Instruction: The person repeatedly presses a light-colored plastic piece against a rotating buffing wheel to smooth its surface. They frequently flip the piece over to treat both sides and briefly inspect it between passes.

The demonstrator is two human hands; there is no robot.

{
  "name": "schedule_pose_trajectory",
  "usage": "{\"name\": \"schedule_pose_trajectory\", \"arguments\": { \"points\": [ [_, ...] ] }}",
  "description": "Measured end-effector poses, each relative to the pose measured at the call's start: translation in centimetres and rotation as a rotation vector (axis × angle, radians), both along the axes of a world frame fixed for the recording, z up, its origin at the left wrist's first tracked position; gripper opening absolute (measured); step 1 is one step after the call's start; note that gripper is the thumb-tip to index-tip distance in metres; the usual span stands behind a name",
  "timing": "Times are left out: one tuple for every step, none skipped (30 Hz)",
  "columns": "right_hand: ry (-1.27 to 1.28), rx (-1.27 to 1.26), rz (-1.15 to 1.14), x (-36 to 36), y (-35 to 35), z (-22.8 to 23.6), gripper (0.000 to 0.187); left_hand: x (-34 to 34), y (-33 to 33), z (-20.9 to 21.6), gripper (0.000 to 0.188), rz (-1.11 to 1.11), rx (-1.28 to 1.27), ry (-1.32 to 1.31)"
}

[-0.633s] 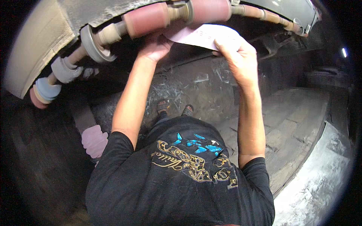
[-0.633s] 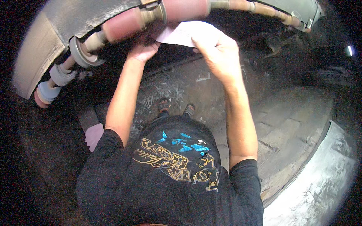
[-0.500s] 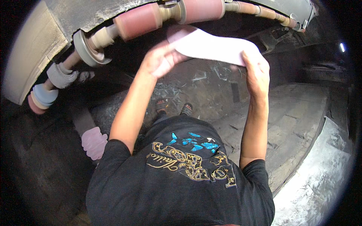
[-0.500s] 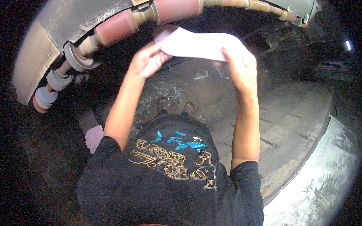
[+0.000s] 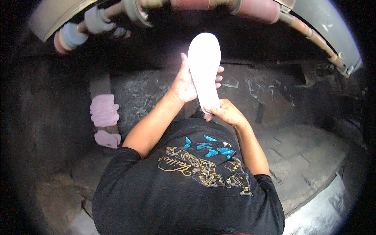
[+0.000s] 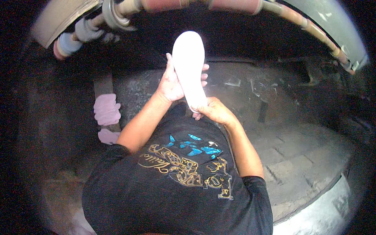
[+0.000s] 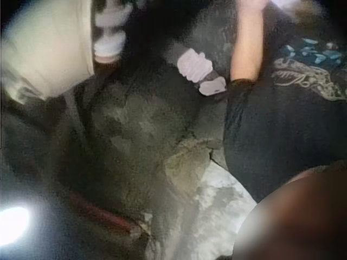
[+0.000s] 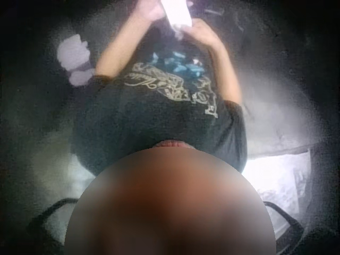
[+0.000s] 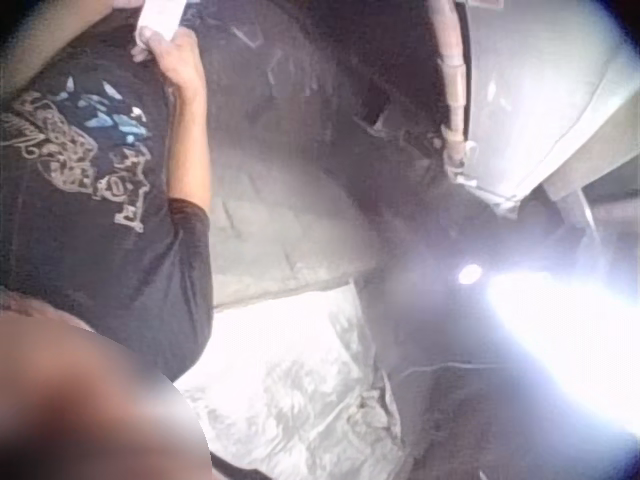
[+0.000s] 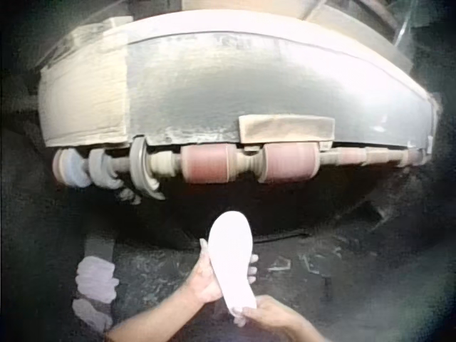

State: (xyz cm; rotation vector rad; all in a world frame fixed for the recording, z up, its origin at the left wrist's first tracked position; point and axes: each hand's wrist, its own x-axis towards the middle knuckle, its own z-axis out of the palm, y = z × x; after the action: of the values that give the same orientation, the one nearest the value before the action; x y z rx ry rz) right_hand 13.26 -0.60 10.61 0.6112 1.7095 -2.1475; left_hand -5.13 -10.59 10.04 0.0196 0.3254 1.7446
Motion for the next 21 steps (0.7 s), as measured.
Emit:
{"name": "schedule_pose_trajectory", "arguments": {
  "points": [
    [-0.006, -0.015, 0.011, -0.1, -0.1, -0.3, 0.032, 0.4, -0.7, -0.2, 0.101, 0.021, -0.055, 0.028],
    [-0.003, -0.02, 0.03, 0.0, -0.2, -0.7, 0.032, 0.8, -1.4, -0.4, 0.102, 0.049, -0.048, 0.033],
    [-0.006, -0.067, 0.022, 0.0, -0.5, -1.2, 0.033, 1.3, -2.0, -0.8, 0.102, 0.069, 0.015, 0.019],
    [-0.004, -0.108, 0.028, 0.2, -0.7, -1.7, 0.034, 1.7, -2.5, -1.3, 0.102, 0.098, 0.055, 0.012],
    [-0.009, -0.131, 0.056, 0.0, -0.9, -2.5, 0.035, 2.0, -3.2, -2.2, 0.103, 0.155, 0.12, -0.009],
    [-0.023, -0.169, 0.034, 0.1, -1.1, -3.2, 0.037, 2.3, -3.7, -2.9, 0.105, 0.168, 0.125, 0.029],
    [-0.02, -0.212, 0.057, 0.0, -1.6, -4.1, 0.037, 2.8, -4.5, -3.9, 0.093, 0.204, 0.032, 0.148],
    [-0.085, -0.253, 0.059, 0.1, -2.4, -5.1, 0.037, 3.7, -6.2, -4.9, 0.074, 0.249, -0.058, 0.301],
    [-0.11, -0.321, 0.058, 0.3, -2.5, -6.2, 0.037, 4.2, -7.4, -6.0, 0.056, 0.289, -0.201, 0.338],
    [-0.192, -0.272, 0.087, 0.4, -2.7, -7.5, 0.036, 4.6, -8.4, -7.2, 0.05, 0.325, -0.31, 0.295],
    [-0.2, -0.297, 0.116, 0.5, -2.7, -9.1, 0.036, 4.9, -9.6, -8.6, 0.049, 0.375, -0.428, 0.287],
    [-0.253, -0.072, 0.194, 0.9, -2.4, -10.7, 0.036, 4.9, -11.4, -10.3, 0.047, 0.422, -0.56, 0.263],
    [-0.274, 0.118, 0.262, 1.3, -1.4, -12.3, 0.036, 4.3, -12.3, -11.8, 0.045, 0.459, -0.682, 0.237],
    [-0.256, 0.414, 0.357, 2.3, -0.8, -14.2, 0.037, 3.8, -14.5, -13.7, 0.042, 0.541, -0.721, 0.184],
    [-0.234, 0.72, 0.442, 3.5, 0.2, -15.9, 0.038, 3.2, -16.5, -15.5, 0.04, 0.609, -0.787, 0.113],
    [-0.219, 0.781, 0.499, 5.0, 1.5, -17.5, 0.038, 2.6, -18.9, -17.3, 0.039, 0.653, -0.762, 0.067],
    [-0.243, 0.861, 0.553, 6.4, 2.7, -19.1, 0.038, 2.2, -21.5, -19.0, 0.039, 0.688, -0.759, 0.012],
    [-0.202, 0.888, 0.607, 7.9, 3.8, -20.6, 0.038, 1.5, -24.1, -20.5, 0.042, 0.672, -0.812, 0.043],
    [-0.221, 0.909, 0.636, 9.1, 4.7, -21.8, 0.037, 0.7, -26.6, -21.9, 0.045, 0.651, -0.881, 0.072],
    [-0.243, 0.919, 0.663, 9.5, 5.5, -23.2, 0.037, 0.5, -28.7, -23.5, 0.044, 0.711, -0.909, 0.033],
    [-0.259, 0.921, 0.667, 9.7, 5.9, -24.3, 0.037, -1.3, -31.0, -25.1, 0.044, 0.764, -0.956, 0.001]
  ]
}}
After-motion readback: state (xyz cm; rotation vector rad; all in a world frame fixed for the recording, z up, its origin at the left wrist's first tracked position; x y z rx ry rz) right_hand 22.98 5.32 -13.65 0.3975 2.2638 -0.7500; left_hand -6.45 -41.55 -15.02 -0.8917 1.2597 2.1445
